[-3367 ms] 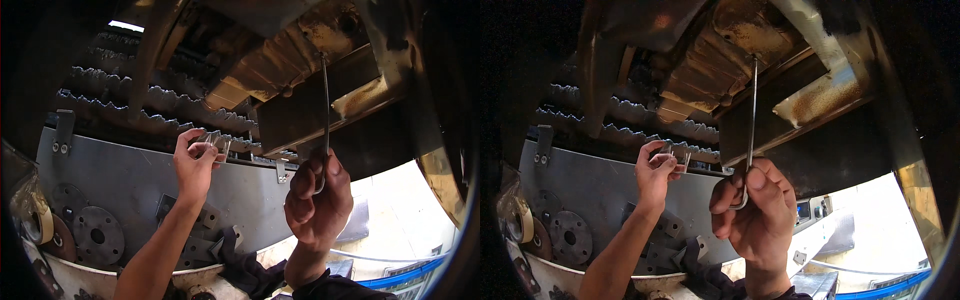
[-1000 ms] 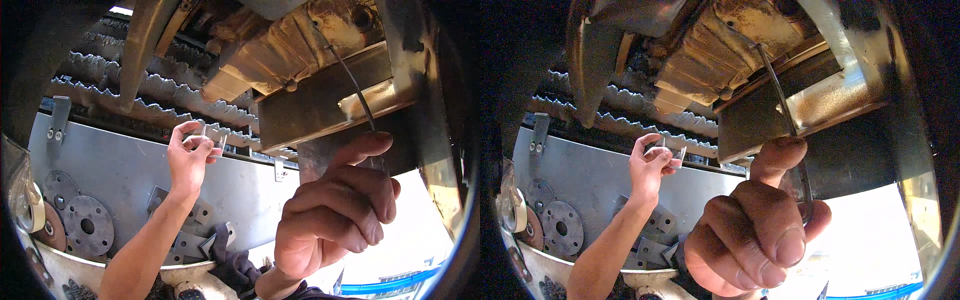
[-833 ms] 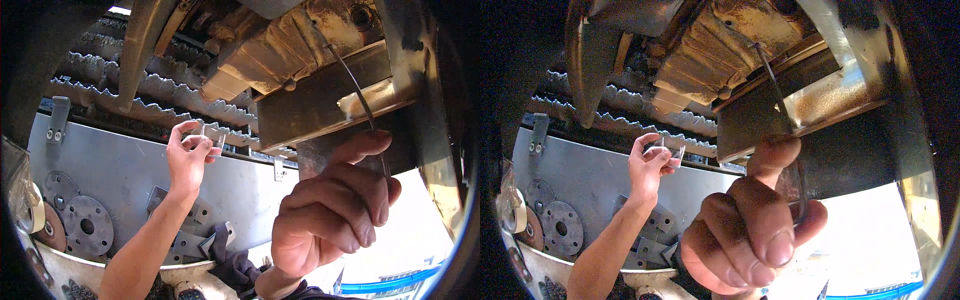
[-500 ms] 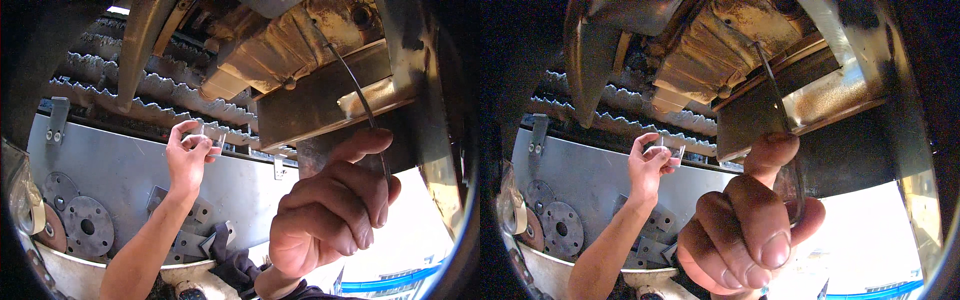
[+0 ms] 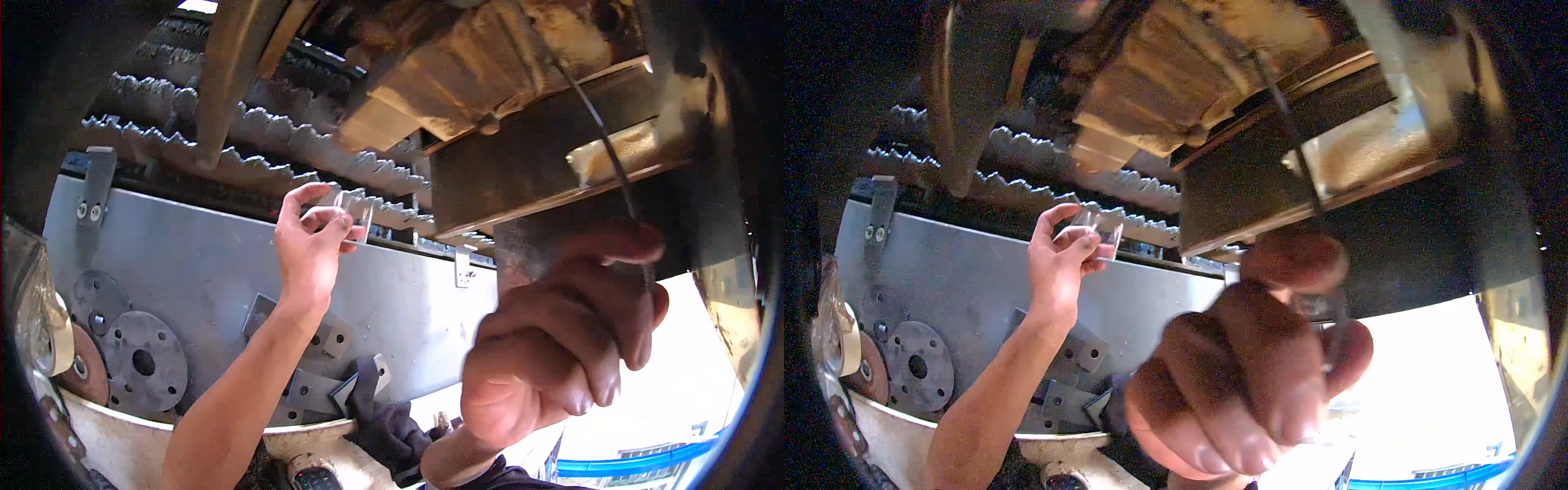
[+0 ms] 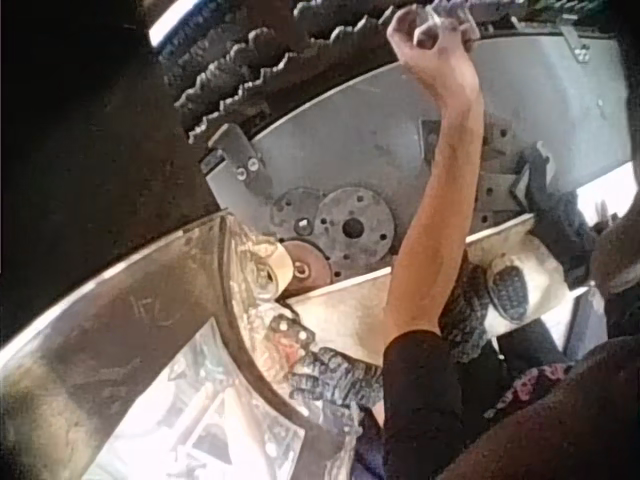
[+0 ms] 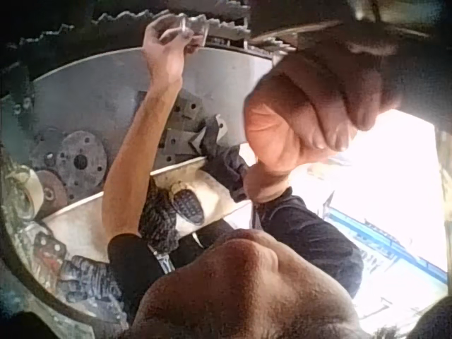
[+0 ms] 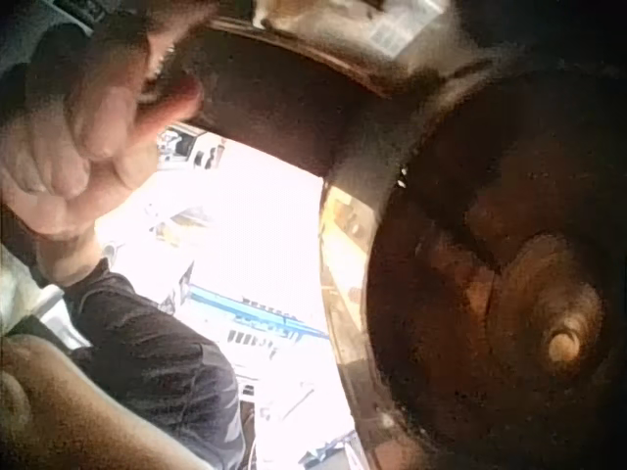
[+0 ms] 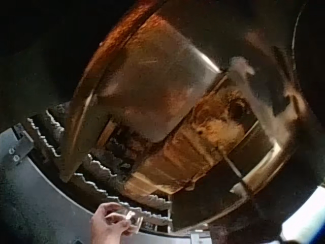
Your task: The person repeatedly picks small white components from a clear plastic bag and inserts them into a slot on a large metal machine. The person uses a thin metal tool to push the components into place within the machinery. The task involves repetitive handling of small parts and precise placement into the equipment.
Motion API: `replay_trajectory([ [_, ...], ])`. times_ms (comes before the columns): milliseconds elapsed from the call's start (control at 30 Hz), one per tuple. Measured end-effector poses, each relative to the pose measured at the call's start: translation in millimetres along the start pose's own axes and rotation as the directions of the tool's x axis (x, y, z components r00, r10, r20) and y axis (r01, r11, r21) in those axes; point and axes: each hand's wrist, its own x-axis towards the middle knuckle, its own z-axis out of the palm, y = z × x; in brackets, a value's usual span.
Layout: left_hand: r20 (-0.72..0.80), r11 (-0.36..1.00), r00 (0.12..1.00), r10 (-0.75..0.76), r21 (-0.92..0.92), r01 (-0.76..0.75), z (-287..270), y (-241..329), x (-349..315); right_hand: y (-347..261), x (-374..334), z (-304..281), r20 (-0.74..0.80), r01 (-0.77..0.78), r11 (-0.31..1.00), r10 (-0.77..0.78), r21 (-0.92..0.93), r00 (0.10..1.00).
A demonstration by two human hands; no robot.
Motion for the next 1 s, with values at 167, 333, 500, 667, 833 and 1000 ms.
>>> replay_trajectory([
  [167,0.005,0.998,1.000,0.031,-0.056,-0.031,-9,-3,8,-22,-29,-3,-0.069,-0.158,0.795,0.146,-0.586,0.987],
  [333,-0.007,0.987,0.998,0.068,-0.148,-0.068,-26,13,18,-10,-90,-56,-0.642,-0.681,0.024,0.309,-0.732,0.701],
  [500,0.057,0.974,0.994,0.093,-0.213,-0.079,-22,17,28,-15,-106,-90,-0.792,-0.615,-0.503,0.323,-0.607,0.518],
  [667,0.107,0.967,0.987,0.124,-0.234,-0.096,-28,27,36,-6,-28,-146,-0.603,-0.599,-0.073,0.065,-0.797,0.795],
  [833,0.143,0.960,0.975,0.172,-0.249,-0.133,-23,25,42,22,52,-194,-0.646,-0.559,0.755,0.242,-0.343,0.724],
  [1000,0.078,0.956,0.958,0.276,-0.124,-0.266,-23,28,42,30,55,-199,-0.588,-0.424,0.842,0.166,-0.334,0.792],
])
